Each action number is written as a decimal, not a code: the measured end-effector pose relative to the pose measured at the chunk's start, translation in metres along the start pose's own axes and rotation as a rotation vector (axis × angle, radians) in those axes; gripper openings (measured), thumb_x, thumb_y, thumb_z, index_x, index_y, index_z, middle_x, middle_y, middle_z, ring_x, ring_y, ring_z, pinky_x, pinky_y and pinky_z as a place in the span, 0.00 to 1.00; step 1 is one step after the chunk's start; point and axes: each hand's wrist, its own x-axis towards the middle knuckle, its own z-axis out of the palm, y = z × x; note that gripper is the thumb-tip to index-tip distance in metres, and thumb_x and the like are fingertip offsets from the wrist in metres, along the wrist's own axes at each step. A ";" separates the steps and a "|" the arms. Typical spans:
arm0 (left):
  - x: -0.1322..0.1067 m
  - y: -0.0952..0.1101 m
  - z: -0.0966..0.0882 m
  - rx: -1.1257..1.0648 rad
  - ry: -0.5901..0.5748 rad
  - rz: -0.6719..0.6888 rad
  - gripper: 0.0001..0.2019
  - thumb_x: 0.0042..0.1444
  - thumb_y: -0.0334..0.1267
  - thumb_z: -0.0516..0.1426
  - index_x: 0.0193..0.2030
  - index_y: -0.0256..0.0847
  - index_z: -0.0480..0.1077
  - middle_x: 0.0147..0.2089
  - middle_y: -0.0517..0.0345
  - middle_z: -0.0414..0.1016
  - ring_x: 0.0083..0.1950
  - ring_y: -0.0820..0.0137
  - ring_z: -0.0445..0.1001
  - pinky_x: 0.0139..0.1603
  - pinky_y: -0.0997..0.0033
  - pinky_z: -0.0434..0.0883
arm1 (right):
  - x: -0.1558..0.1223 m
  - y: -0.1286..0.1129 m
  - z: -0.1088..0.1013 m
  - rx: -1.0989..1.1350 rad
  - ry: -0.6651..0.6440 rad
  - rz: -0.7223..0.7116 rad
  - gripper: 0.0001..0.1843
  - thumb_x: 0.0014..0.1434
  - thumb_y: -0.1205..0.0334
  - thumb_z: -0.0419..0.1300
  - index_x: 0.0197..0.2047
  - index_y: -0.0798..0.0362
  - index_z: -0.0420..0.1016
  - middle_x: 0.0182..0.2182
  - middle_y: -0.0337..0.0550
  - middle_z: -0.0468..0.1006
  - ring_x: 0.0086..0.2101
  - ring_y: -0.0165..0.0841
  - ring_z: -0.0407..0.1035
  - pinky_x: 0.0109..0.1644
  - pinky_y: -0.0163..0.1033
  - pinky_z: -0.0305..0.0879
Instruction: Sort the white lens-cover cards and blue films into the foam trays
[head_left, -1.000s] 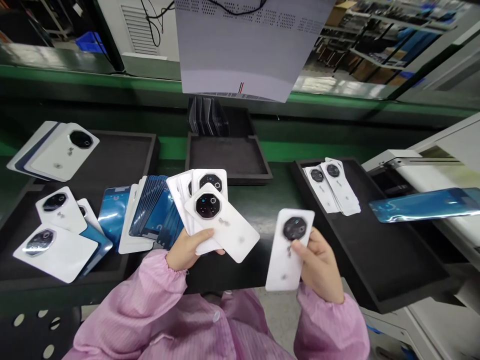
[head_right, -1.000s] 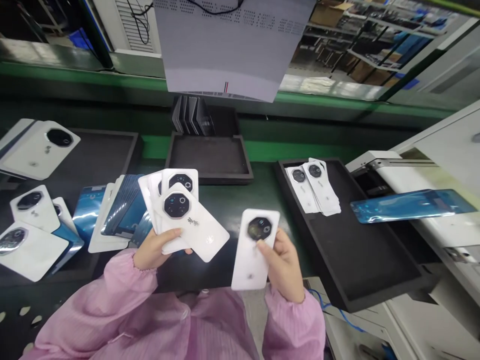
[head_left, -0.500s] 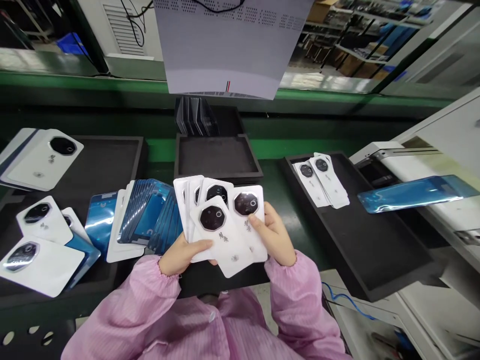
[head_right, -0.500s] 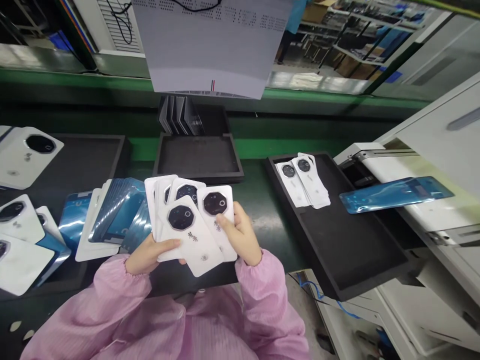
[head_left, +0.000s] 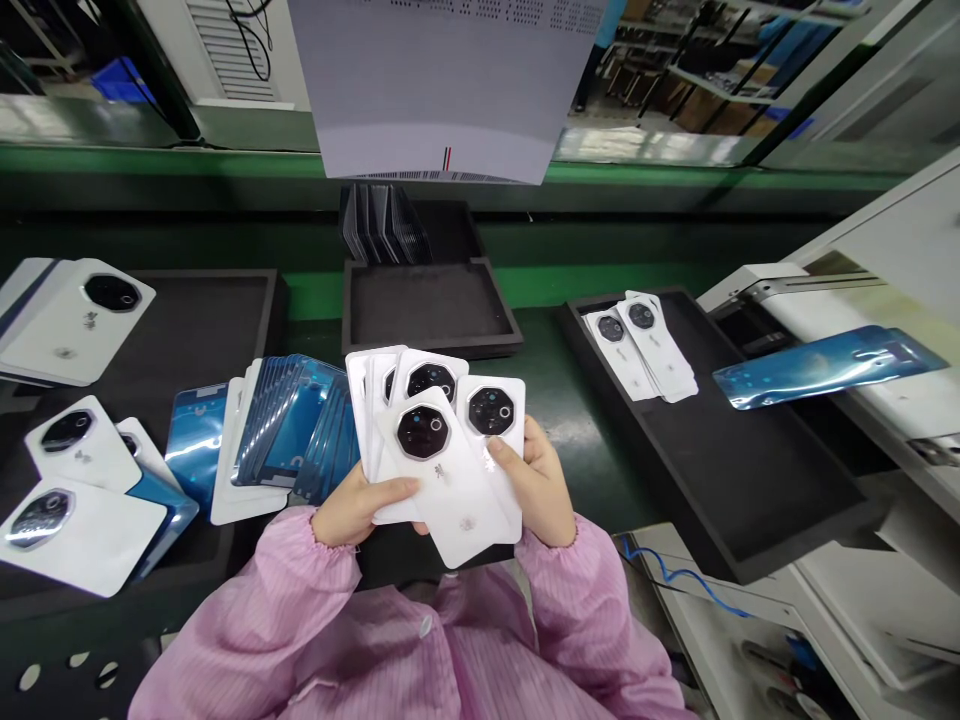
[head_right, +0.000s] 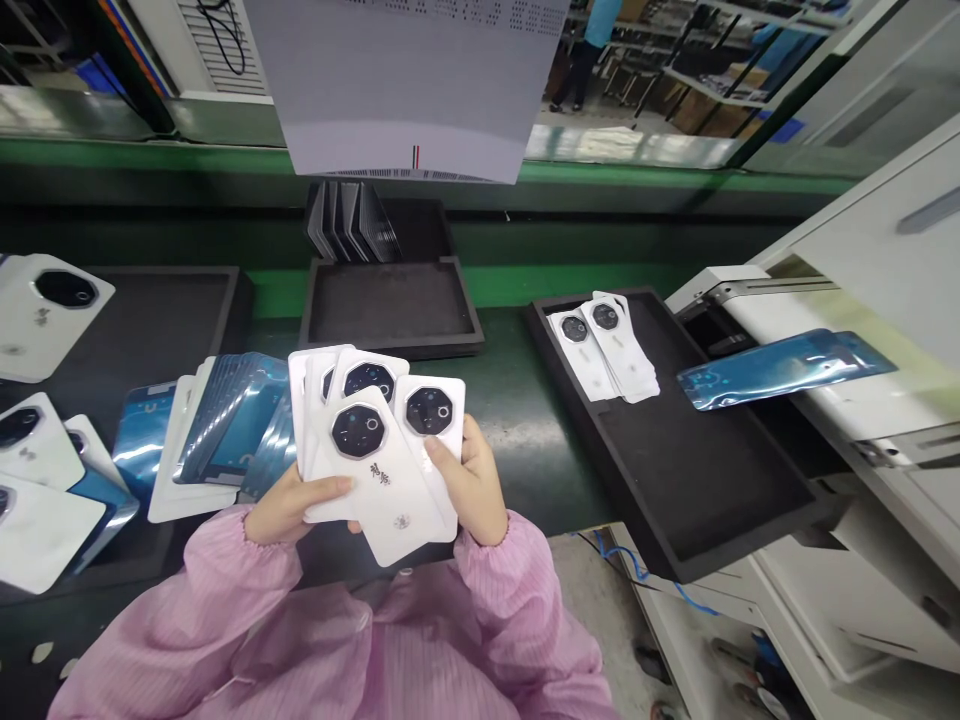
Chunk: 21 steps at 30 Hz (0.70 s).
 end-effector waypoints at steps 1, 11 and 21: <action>-0.001 0.001 0.000 0.004 -0.012 0.005 0.10 0.50 0.35 0.60 0.39 0.31 0.72 0.27 0.48 0.78 0.23 0.65 0.75 0.25 0.67 0.72 | 0.001 0.000 -0.002 0.007 0.047 -0.023 0.16 0.52 0.57 0.62 0.43 0.50 0.66 0.38 0.41 0.77 0.34 0.34 0.72 0.37 0.39 0.70; -0.001 0.002 0.003 -0.009 -0.036 -0.001 0.10 0.50 0.34 0.60 0.38 0.31 0.74 0.27 0.48 0.78 0.23 0.64 0.75 0.26 0.66 0.72 | 0.003 -0.042 -0.033 0.003 0.249 -0.257 0.14 0.47 0.55 0.64 0.38 0.47 0.71 0.31 0.40 0.78 0.28 0.36 0.73 0.34 0.42 0.69; 0.008 -0.005 0.004 -0.149 0.052 -0.048 0.14 0.46 0.31 0.61 0.41 0.29 0.74 0.28 0.48 0.79 0.22 0.64 0.75 0.22 0.68 0.73 | -0.002 -0.006 -0.019 -0.023 -0.033 0.130 0.15 0.50 0.55 0.64 0.41 0.49 0.70 0.34 0.40 0.79 0.31 0.35 0.73 0.34 0.39 0.69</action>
